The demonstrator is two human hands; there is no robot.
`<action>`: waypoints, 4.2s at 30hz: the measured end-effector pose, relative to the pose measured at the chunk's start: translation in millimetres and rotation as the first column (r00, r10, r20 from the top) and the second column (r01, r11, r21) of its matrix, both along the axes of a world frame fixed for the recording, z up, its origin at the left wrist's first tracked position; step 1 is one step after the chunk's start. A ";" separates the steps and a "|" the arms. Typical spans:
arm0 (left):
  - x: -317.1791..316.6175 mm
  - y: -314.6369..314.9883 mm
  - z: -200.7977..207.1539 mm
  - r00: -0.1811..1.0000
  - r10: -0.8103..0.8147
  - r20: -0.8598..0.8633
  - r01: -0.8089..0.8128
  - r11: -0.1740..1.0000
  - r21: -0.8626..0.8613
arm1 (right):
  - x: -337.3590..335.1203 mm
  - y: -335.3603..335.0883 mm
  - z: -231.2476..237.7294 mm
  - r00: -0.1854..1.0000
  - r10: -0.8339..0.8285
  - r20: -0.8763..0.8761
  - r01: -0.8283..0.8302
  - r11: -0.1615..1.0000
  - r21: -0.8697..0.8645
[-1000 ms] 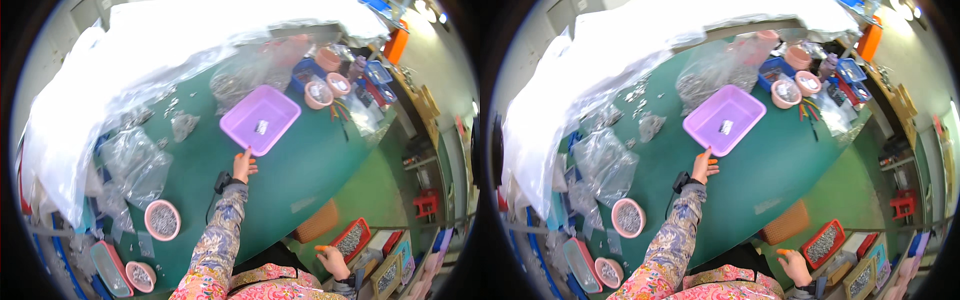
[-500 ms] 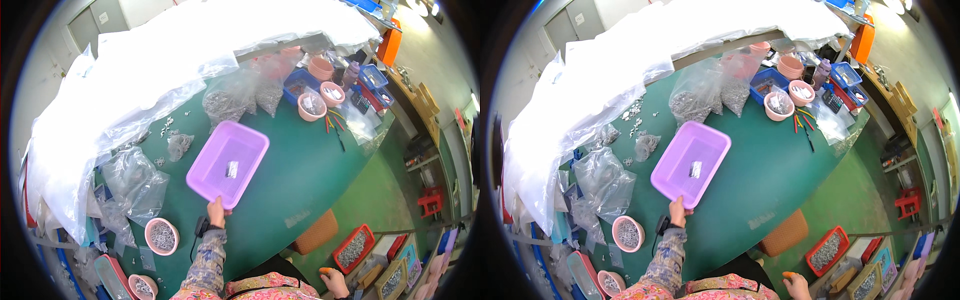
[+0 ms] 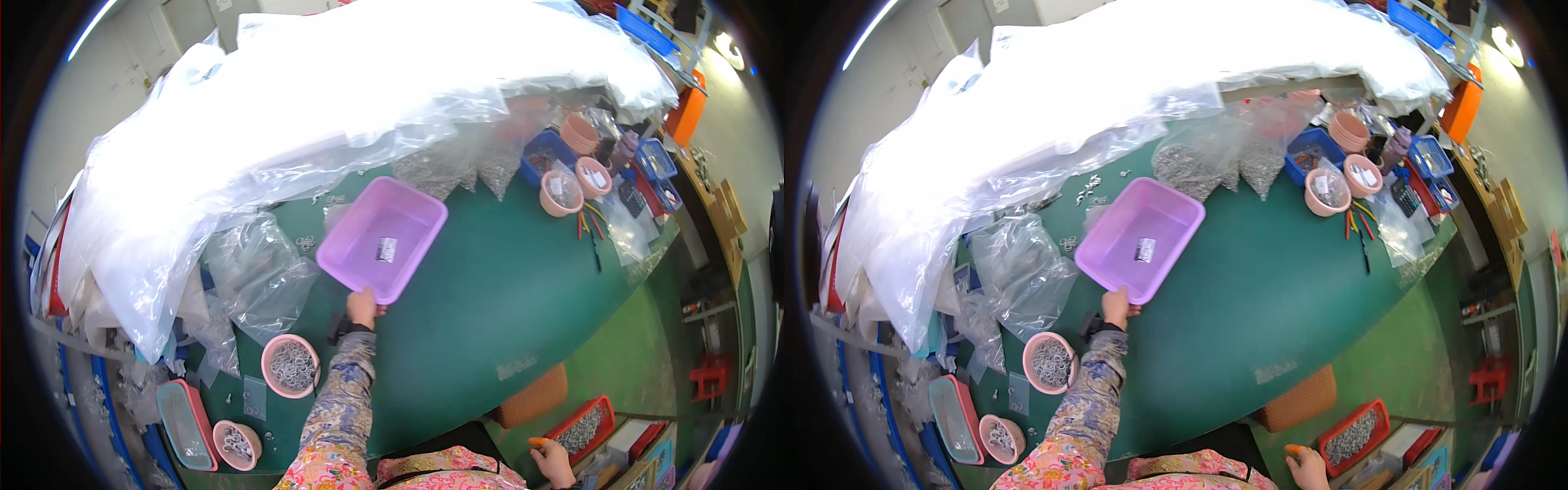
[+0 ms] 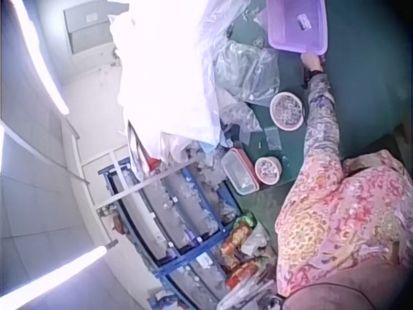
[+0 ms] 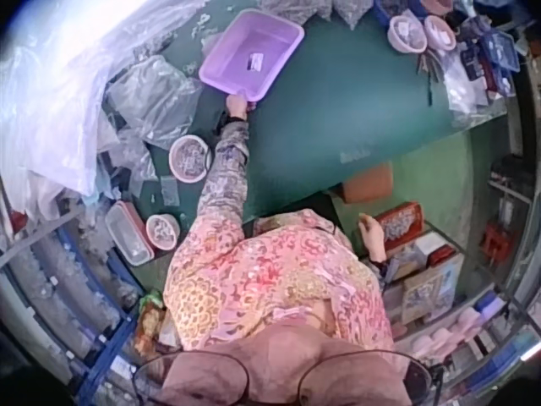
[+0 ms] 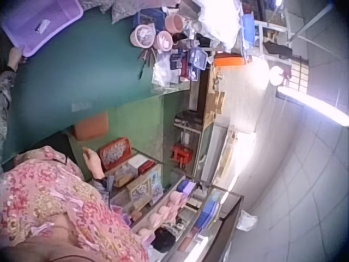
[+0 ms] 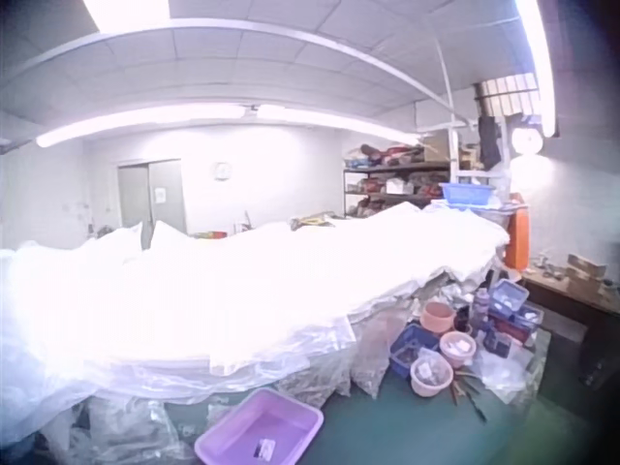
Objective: The recorder gathers small metal rings from containers and bags, then spreads them on a table to sort and inspect them.
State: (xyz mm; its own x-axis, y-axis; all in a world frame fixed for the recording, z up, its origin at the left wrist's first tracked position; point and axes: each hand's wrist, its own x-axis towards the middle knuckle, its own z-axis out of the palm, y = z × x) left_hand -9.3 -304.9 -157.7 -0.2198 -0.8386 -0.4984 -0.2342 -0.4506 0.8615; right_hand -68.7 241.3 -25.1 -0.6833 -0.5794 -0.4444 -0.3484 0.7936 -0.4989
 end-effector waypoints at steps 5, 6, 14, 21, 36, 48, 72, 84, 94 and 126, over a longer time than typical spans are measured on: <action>6.6 67.8 5.3 0.988 -0.146 -0.042 0.148 0.988 0.049 | 3.8 15.8 -21.8 1.000 0.015 0.027 -0.012 0.992 -0.128; 12.2 77.0 4.7 0.976 -0.217 0.014 0.216 0.976 0.041 | 3.2 12.2 -18.5 0.999 0.029 0.033 -0.025 0.991 -0.130; 7.1 -9.5 41.6 0.957 0.190 0.221 0.020 0.714 -0.700 | -4.3 -0.9 -12.7 0.999 0.040 0.015 -0.040 0.999 -0.020; -18.8 -187.0 -33.3 0.852 0.318 0.416 0.037 0.755 -0.654 | 0.9 -9.6 -17.4 0.994 -0.044 0.103 0.048 0.998 -0.033; 25.6 34.8 190.5 0.659 -0.156 -0.736 0.132 0.987 -0.091 | -39.6 -175.0 69.0 0.757 0.046 0.651 0.380 0.780 -0.498; 82.7 224.1 255.3 0.612 -0.424 -0.668 0.416 0.890 -0.185 | -19.9 -167.5 137.3 0.311 0.370 0.875 0.532 0.695 -0.483; 129.6 313.3 268.9 0.572 -0.516 -0.637 0.431 0.851 -0.302 | 10.2 -68.4 132.3 0.420 0.460 0.782 0.659 0.438 -0.611; 151.6 320.8 281.9 0.693 -0.705 -0.152 0.512 0.630 -0.584 | 21.1 -79.5 118.4 0.330 0.540 0.774 0.721 0.384 -0.576; 164.4 324.8 285.7 0.791 -0.611 0.038 0.483 0.586 -0.650 | 30.9 -82.7 113.4 0.290 0.605 0.741 0.723 0.369 -0.584; 194.1 349.5 290.6 0.859 -0.489 0.154 0.439 0.545 -0.715 | 57.9 -74.7 98.3 0.115 0.607 0.786 0.761 0.455 -0.462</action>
